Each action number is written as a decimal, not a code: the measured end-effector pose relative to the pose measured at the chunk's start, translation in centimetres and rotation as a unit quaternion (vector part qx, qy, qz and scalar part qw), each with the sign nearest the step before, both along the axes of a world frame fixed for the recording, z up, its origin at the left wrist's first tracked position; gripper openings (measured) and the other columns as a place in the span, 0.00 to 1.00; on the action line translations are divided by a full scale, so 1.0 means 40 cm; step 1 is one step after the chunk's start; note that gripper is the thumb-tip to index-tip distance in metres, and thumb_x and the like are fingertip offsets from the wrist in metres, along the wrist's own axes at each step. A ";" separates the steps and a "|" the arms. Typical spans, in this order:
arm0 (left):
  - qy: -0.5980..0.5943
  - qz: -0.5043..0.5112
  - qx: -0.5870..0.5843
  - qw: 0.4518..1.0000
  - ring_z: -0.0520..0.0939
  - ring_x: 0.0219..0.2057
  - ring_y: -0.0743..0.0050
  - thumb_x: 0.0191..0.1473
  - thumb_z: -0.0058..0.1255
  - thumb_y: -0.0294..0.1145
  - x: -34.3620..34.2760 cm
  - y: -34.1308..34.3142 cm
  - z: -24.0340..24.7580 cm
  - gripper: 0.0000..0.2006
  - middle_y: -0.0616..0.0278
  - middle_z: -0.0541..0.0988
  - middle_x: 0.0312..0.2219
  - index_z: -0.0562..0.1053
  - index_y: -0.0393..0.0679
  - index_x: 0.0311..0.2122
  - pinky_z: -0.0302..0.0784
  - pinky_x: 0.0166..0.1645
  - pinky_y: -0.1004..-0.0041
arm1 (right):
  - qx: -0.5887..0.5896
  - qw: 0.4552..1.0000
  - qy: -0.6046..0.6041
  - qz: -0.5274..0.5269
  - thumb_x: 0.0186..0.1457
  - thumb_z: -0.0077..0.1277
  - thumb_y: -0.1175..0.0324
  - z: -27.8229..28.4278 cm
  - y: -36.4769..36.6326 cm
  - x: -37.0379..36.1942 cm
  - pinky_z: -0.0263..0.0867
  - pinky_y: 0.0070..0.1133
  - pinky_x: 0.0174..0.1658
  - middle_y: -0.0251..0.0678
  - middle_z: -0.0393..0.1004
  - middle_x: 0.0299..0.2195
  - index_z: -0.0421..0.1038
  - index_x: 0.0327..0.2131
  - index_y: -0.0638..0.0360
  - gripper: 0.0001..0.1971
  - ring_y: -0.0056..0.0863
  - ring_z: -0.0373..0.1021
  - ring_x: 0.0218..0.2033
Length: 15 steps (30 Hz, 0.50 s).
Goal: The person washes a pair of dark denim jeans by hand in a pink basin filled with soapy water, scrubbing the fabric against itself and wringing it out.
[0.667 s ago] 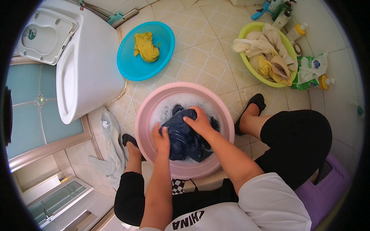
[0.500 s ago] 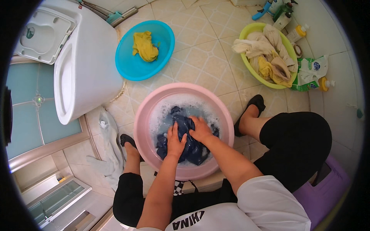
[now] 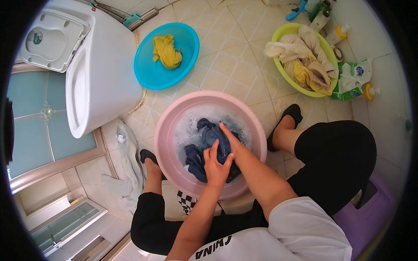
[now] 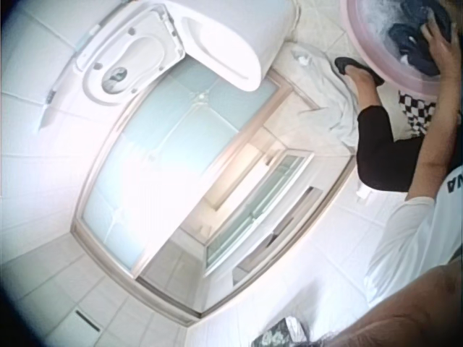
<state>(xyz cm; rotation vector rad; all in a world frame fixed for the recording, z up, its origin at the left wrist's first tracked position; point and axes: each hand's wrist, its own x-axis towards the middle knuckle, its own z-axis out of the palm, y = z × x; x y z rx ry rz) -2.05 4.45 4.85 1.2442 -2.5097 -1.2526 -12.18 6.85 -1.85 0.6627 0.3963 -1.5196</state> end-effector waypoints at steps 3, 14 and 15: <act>0.024 0.008 -0.117 0.993 0.74 0.34 0.48 0.42 0.58 0.41 0.018 0.001 -0.004 0.21 0.50 0.73 0.33 0.69 0.40 0.39 0.72 0.36 0.63 | -0.002 0.998 -0.013 0.057 0.47 0.49 0.44 0.008 -0.025 0.027 0.71 0.26 0.32 0.39 0.74 0.30 0.71 0.35 0.61 0.26 0.30 0.72 0.28; -0.188 0.104 -0.039 0.976 0.76 0.32 0.40 0.51 0.39 0.49 -0.070 -0.145 0.026 0.22 0.38 0.75 0.27 0.75 0.38 0.34 0.70 0.38 0.55 | 0.253 0.916 0.301 0.084 0.47 0.51 0.56 0.061 -0.065 0.064 0.64 0.21 0.32 0.39 0.71 0.29 0.68 0.34 0.70 0.22 0.25 0.67 0.29; -0.207 0.103 -0.034 0.972 0.76 0.33 0.43 0.52 0.37 0.50 -0.055 -0.177 -0.018 0.22 0.44 0.76 0.28 0.75 0.40 0.33 0.70 0.39 0.55 | 0.253 0.913 0.305 0.095 0.46 0.52 0.55 0.065 -0.066 0.056 0.64 0.22 0.33 0.40 0.71 0.30 0.68 0.33 0.70 0.22 0.25 0.67 0.29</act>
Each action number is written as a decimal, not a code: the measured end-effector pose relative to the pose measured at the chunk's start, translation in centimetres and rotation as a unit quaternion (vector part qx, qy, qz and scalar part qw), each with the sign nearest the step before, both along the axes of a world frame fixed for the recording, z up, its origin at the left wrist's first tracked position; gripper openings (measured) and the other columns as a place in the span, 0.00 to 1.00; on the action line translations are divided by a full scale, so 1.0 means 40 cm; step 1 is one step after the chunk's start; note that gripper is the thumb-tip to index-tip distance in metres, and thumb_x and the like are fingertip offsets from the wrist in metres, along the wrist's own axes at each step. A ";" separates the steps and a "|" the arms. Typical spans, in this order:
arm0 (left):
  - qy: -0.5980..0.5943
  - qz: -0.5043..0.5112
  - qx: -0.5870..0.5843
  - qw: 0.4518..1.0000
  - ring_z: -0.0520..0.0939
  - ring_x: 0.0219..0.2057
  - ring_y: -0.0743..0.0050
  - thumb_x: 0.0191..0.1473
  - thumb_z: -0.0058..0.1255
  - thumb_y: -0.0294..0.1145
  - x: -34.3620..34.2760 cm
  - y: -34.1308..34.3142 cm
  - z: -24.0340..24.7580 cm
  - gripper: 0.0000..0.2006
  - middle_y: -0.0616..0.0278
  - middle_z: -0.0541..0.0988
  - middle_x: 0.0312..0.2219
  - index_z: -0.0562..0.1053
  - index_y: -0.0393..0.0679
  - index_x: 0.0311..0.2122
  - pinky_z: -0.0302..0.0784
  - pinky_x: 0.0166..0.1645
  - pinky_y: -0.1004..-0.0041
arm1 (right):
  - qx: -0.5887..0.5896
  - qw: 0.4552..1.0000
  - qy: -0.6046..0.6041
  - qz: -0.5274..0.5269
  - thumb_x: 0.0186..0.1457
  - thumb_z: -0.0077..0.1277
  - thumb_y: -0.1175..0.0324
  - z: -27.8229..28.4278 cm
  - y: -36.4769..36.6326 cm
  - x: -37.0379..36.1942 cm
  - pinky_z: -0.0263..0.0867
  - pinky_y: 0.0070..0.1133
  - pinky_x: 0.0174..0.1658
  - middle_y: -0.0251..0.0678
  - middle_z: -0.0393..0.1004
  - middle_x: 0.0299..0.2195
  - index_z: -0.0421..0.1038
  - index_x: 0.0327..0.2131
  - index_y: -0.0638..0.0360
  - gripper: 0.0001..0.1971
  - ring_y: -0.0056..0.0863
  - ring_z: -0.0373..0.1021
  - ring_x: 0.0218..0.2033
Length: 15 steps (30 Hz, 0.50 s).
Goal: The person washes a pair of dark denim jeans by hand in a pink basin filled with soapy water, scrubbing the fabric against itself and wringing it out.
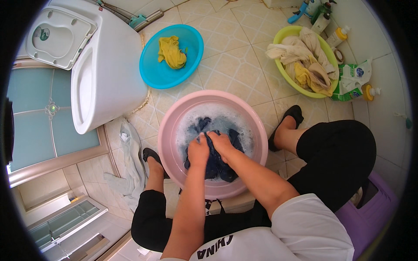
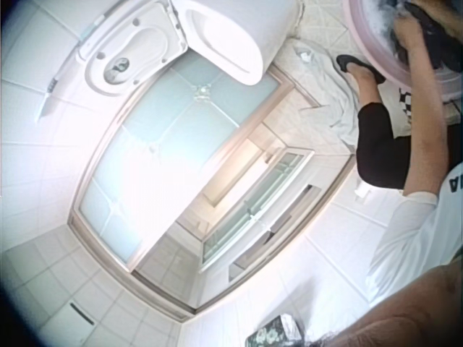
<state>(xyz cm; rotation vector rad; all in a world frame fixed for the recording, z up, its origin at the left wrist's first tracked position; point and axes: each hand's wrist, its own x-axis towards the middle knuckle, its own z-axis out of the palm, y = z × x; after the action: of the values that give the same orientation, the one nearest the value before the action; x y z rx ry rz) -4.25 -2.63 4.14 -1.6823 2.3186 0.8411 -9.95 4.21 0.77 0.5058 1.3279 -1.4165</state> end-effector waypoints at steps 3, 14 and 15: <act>0.003 0.000 0.018 1.000 0.74 0.33 0.42 0.53 0.39 0.47 0.079 -0.108 -0.095 0.20 0.45 0.75 0.29 0.73 0.38 0.35 0.69 0.41 0.57 | 0.011 0.995 0.083 0.046 0.45 0.53 0.53 -0.031 0.006 -0.033 0.63 0.22 0.37 0.42 0.71 0.32 0.68 0.35 0.68 0.24 0.27 0.68 0.33; 0.077 -0.139 0.187 0.970 0.66 0.47 0.41 0.45 0.53 0.32 0.153 -0.045 -0.249 0.24 0.41 0.67 0.43 0.64 0.36 0.49 0.60 0.53 0.63 | 0.100 0.865 0.333 0.362 0.40 0.51 0.65 -0.189 0.098 -0.026 0.63 0.28 0.45 0.48 0.69 0.38 0.64 0.47 0.54 0.25 0.45 0.67 0.39; 0.039 -0.102 0.125 0.986 0.66 0.47 0.41 0.45 0.53 0.34 0.141 -0.052 -0.254 0.26 0.40 0.67 0.43 0.62 0.38 0.50 0.61 0.52 0.62 | 0.101 0.865 0.333 0.362 0.40 0.51 0.65 -0.200 0.096 -0.035 0.63 0.28 0.45 0.48 0.69 0.38 0.64 0.47 0.54 0.25 0.45 0.67 0.39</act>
<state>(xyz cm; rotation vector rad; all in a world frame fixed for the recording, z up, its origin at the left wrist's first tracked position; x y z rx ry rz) 1.37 -4.72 -6.00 -1.3093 2.2711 1.1173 -11.35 8.05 -7.22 -0.3973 1.9545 -0.8189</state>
